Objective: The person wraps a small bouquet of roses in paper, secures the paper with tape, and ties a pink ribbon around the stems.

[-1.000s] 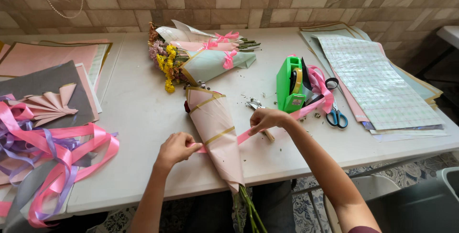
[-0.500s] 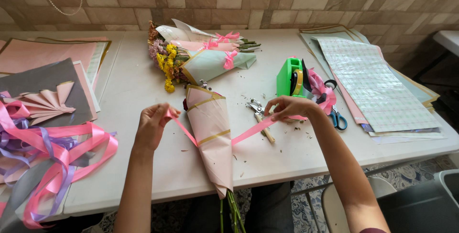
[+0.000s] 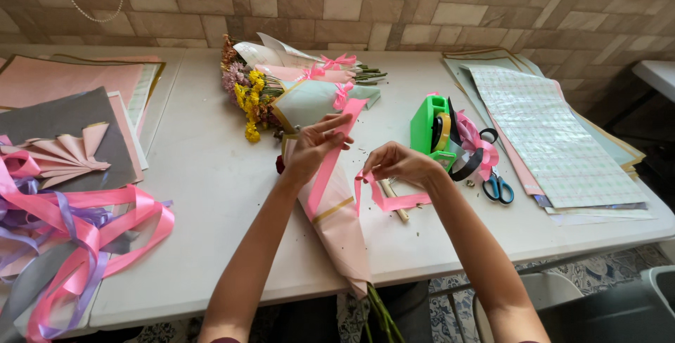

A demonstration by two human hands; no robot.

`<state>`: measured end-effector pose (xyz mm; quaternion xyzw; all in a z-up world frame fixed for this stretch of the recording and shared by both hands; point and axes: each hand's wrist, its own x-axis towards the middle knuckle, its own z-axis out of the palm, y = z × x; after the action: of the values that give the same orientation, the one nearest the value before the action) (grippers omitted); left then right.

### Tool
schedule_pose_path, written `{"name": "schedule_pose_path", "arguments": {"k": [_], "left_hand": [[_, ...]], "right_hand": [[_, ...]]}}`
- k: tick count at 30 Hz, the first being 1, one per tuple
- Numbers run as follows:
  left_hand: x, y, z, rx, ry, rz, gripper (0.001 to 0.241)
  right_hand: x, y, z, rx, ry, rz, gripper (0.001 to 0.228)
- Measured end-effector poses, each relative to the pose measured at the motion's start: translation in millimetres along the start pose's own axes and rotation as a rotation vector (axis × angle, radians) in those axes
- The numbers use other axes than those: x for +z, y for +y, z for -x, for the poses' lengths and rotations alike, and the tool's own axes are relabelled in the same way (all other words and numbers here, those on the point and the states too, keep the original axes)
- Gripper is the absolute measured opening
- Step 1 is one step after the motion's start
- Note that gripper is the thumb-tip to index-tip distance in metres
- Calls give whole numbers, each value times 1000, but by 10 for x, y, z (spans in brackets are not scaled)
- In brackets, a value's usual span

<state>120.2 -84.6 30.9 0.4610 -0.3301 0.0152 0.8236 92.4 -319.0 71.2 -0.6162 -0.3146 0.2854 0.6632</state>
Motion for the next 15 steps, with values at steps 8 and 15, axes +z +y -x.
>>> {"name": "schedule_pose_path", "arguments": {"k": [8, 15], "left_hand": [[55, -251, 116, -13, -59, -120, 57], [77, -384, 207, -45, 57, -131, 67]], "right_hand": [[-82, 515, -383, -189, 264, -110, 12], [137, 234, -485, -381, 400, -96, 15]]}}
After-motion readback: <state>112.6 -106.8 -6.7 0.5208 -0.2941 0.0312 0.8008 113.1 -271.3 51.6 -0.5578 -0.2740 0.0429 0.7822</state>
